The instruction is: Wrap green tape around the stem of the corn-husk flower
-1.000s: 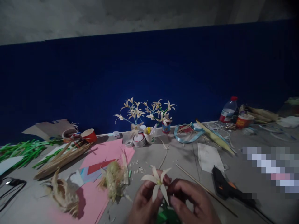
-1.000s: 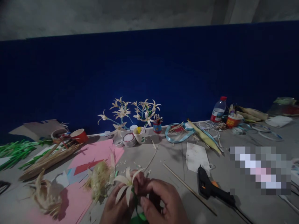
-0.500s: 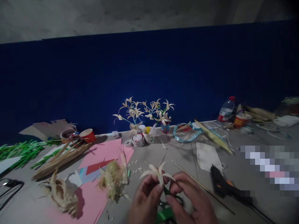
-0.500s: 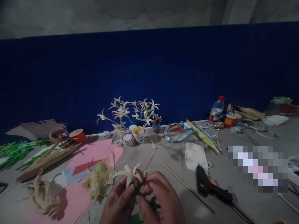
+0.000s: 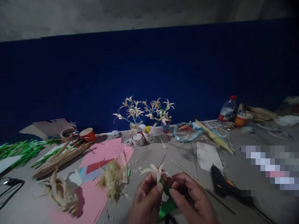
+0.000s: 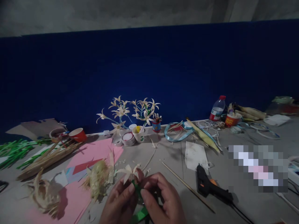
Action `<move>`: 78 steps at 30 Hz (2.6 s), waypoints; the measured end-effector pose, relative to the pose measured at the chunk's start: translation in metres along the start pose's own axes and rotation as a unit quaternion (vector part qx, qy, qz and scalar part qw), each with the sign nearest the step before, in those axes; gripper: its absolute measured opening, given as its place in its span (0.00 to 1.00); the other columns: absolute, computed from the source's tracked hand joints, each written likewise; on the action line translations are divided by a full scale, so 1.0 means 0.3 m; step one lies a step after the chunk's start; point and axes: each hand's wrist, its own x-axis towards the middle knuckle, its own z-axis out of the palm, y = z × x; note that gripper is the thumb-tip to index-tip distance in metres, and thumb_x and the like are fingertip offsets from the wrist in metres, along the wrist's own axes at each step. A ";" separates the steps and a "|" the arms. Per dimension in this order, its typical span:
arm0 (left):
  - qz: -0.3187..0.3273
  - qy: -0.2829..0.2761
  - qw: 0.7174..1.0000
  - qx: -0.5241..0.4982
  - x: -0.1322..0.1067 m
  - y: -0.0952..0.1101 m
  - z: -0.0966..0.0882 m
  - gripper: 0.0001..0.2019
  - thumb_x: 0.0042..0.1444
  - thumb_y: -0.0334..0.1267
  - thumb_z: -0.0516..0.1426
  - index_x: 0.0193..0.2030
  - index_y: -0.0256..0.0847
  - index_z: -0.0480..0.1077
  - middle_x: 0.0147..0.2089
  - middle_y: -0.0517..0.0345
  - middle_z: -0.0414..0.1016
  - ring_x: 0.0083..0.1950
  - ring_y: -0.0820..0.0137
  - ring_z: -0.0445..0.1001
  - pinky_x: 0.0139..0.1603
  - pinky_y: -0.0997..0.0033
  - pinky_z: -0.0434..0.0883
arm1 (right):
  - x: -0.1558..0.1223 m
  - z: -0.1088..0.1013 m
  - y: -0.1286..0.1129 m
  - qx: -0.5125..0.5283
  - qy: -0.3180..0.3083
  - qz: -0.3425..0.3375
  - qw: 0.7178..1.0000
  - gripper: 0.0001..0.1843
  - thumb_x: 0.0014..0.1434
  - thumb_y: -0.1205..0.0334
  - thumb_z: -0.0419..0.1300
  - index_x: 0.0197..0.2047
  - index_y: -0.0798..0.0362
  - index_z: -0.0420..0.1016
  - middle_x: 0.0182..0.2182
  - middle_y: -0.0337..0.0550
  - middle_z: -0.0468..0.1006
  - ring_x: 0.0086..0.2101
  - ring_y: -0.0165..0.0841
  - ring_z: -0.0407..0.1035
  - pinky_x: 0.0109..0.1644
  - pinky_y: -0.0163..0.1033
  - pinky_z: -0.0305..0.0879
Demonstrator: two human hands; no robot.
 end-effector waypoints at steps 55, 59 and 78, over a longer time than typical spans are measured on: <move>0.011 -0.157 0.987 0.033 0.025 -0.007 0.001 0.16 0.37 0.45 0.72 0.29 0.38 0.76 0.36 0.55 0.69 0.49 0.58 0.72 0.57 0.62 0.66 | 0.047 0.037 -0.012 0.438 -0.175 0.255 0.844 0.12 0.40 0.63 0.75 0.28 0.57 0.80 0.20 0.36 0.76 0.21 0.21 0.67 0.27 0.24 0.63; -0.015 -0.165 0.986 0.018 0.021 -0.001 0.005 0.16 0.37 0.44 0.72 0.29 0.38 0.76 0.34 0.55 0.69 0.50 0.55 0.73 0.61 0.55 0.63 | 0.051 0.044 -0.004 0.434 -0.198 0.229 0.849 0.13 0.40 0.61 0.74 0.30 0.56 0.80 0.20 0.36 0.75 0.19 0.21 0.64 0.24 0.24 0.61; 0.086 0.101 0.983 0.126 0.009 -0.073 -0.065 0.18 0.40 0.46 0.71 0.39 0.44 0.79 0.37 0.52 0.83 0.39 0.61 0.79 0.41 0.71 0.75 | 0.002 0.037 0.002 0.115 0.037 0.075 0.990 0.18 0.51 0.46 0.67 0.27 0.53 0.73 0.19 0.34 0.70 0.20 0.25 0.62 0.21 0.28 0.57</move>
